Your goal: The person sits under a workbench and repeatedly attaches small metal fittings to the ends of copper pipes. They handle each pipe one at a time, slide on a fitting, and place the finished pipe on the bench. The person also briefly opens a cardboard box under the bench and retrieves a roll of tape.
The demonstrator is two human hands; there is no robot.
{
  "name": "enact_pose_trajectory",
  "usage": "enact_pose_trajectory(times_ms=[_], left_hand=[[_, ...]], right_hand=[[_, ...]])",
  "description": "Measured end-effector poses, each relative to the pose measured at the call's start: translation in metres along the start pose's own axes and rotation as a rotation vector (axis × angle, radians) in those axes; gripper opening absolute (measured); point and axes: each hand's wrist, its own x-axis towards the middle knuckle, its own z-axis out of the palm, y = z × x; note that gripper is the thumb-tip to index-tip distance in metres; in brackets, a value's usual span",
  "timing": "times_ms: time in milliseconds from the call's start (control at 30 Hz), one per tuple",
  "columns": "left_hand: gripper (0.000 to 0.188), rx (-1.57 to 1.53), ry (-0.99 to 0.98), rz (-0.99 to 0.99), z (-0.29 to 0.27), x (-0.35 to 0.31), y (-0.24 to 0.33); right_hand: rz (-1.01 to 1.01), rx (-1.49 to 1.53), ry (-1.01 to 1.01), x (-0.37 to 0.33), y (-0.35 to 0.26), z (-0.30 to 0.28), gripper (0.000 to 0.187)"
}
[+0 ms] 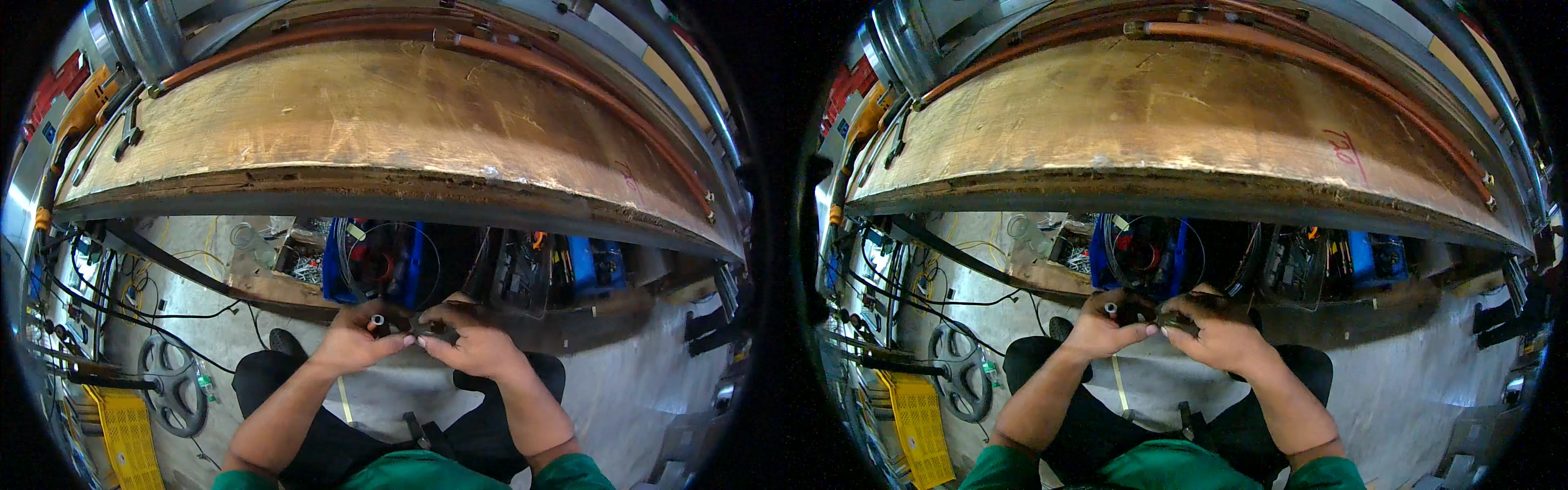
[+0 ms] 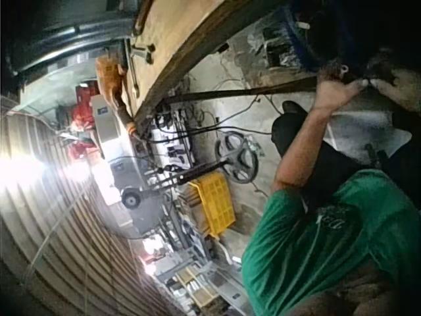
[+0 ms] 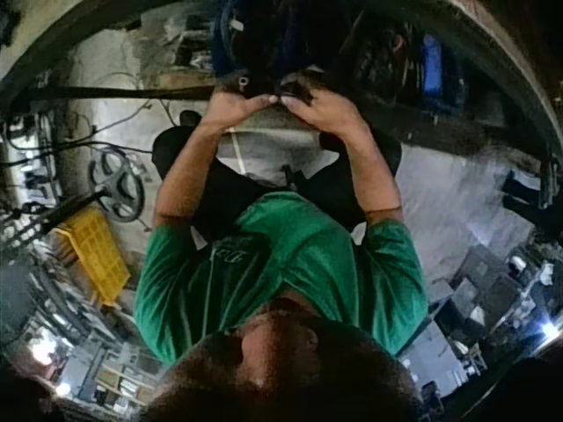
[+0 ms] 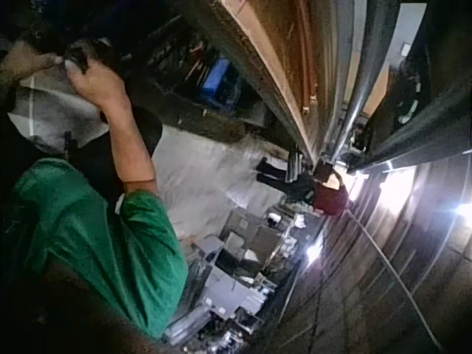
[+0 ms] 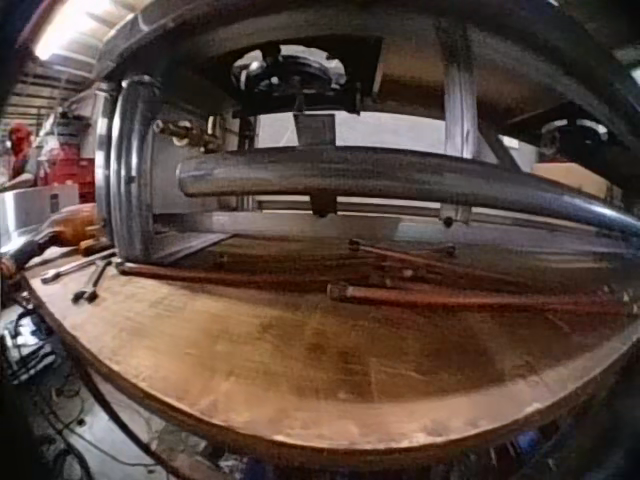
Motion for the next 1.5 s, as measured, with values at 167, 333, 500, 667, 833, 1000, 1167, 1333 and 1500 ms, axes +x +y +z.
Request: enact_pose_trajectory(times_ms=[167,333,500,667,833,1000,1167,1333,1500], left_hand=[[0.031,-0.055,-0.019,-0.032,-0.001,0.004,-0.003],[0.036,-0.329,-0.052,-0.131,-0.016,0.000,-0.007],[0.034,-0.115,-0.078,-0.128,-0.022,-0.004,0.000],[0.033,-0.148,0.035,-0.144,-0.023,-0.009,-0.001],[0.040,-0.496,0.268,-0.335,-0.027,-0.010,-0.024],[0.037,-0.003,0.201,-0.030,0.002,-0.015,-0.017],[0.027,0.014,0.244,0.121,0.009,-0.018,-0.024],[0.029,-0.024,0.246,0.141,0.017,-0.019,-0.011],[0.031,-0.008,0.306,0.229,0.017,-0.019,-0.030]], right_hand=[[0.070,0.238,-0.011,-0.003,0.003,0.010,0.036],[0.038,0.154,-0.122,-0.001,0.001,0.012,0.038],[0.201,0.105,-0.171,0.000,-0.014,0.018,0.036],[0.046,0.111,-0.057,0.004,0.000,0.025,0.031],[0.057,0.361,0.081,0.006,-0.013,0.018,0.024],[0.027,0.462,0.156,0.011,-0.015,0.031,0.021],[0.058,0.442,0.240,0.015,-0.014,0.041,0.018],[0.125,0.478,0.284,0.016,-0.011,0.046,0.015],[0.061,0.332,0.259,0.020,-0.010,0.046,0.015]])
